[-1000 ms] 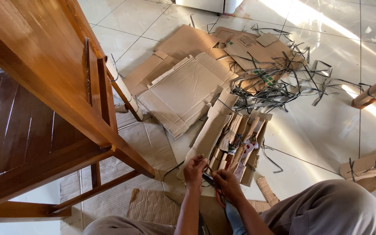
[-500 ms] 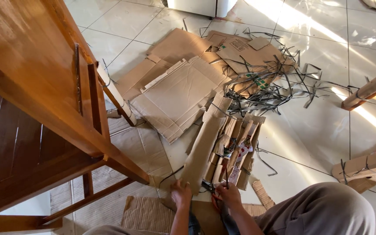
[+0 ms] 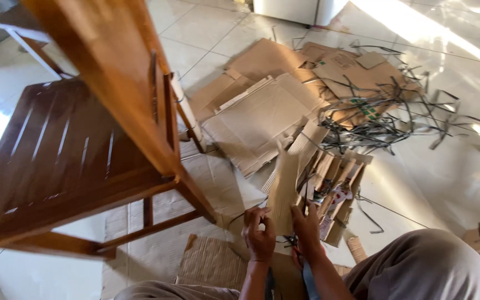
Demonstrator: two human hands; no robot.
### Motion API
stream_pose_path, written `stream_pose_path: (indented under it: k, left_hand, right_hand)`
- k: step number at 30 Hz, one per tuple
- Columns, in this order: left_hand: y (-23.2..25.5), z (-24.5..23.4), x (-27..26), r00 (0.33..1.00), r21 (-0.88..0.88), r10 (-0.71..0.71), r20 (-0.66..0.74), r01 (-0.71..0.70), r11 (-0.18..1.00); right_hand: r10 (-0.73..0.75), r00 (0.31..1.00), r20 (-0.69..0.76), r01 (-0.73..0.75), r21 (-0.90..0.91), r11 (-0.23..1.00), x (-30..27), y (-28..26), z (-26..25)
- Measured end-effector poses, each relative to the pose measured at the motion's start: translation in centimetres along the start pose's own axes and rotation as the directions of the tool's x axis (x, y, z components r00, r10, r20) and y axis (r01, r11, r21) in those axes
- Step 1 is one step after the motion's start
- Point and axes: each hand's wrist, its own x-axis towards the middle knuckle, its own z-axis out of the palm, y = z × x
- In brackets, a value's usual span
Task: Wrapping a wooden chair leg with protective cardboard and securing it with plastic ties
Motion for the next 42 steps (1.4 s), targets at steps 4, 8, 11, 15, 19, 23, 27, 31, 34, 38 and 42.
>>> stream_pose_path:
  k: [4,8,11,15,19,23,27,31,34,38,42]
  left_hand:
    - [1.0,-2.4,0.3,0.998,-0.082,-0.042,-0.037,0.039,0.996]
    - [3.0,-5.1,1.9,0.978,-0.180,-0.096,-0.185,0.062,0.982]
    - [4.0,-7.0,3.2,0.957,-0.280,-0.183,-0.225,0.117,0.953]
    - [4.1,-8.7,4.6,0.836,-0.676,-0.522,-0.171,0.286,0.679]
    - [2.6,-11.3,5.3,0.805,-0.734,-0.563,-0.185,0.268,0.624]
    - [1.9,-13.6,7.1,0.858,-0.634,-0.444,-0.258,0.197,0.748]
    - [1.5,-14.6,8.4,0.861,-0.597,-0.452,-0.234,0.240,0.766]
    - [-0.1,-14.7,9.8,0.859,-0.688,-0.471,-0.200,0.219,0.692]
    - [0.4,-14.6,11.0,0.868,-0.598,-0.436,-0.238,0.223,0.770]
    - [-1.7,-13.9,10.9,0.866,-0.578,-0.420,-0.272,0.202,0.790]
    - [-5.7,-12.8,9.8,0.806,-0.659,-0.541,-0.239,0.275,0.700]
  right_hand:
    - [-0.114,0.989,0.092,0.123,-0.105,0.987,-1.8,-2.7,1.4]
    - [-0.321,0.900,0.295,0.257,0.236,0.937,-2.8,-4.2,3.2]
    - [-0.396,0.853,0.340,0.310,0.278,0.909,-4.8,-6.5,4.1]
    - [-0.490,0.774,0.401,0.296,0.455,0.840,-5.4,-6.3,6.3]
    - [-0.481,0.724,0.494,0.300,0.402,0.865,-7.2,-5.4,8.8]
    - [-0.462,0.666,0.586,0.356,0.295,0.887,-9.5,-7.5,11.2]
    - [-0.509,0.608,0.609,0.470,0.241,0.849,-9.0,-8.1,13.2]
    - [-0.504,0.650,0.569,0.559,0.091,0.824,-7.5,-9.5,15.1]
    - [-0.455,0.674,0.582,0.444,0.173,0.879,-6.8,-10.2,16.1]
    - [-0.524,0.645,0.556,0.509,0.200,0.837,-6.4,-9.6,17.5]
    - [-0.457,0.710,0.536,0.490,0.091,0.867,-6.0,-7.8,18.6]
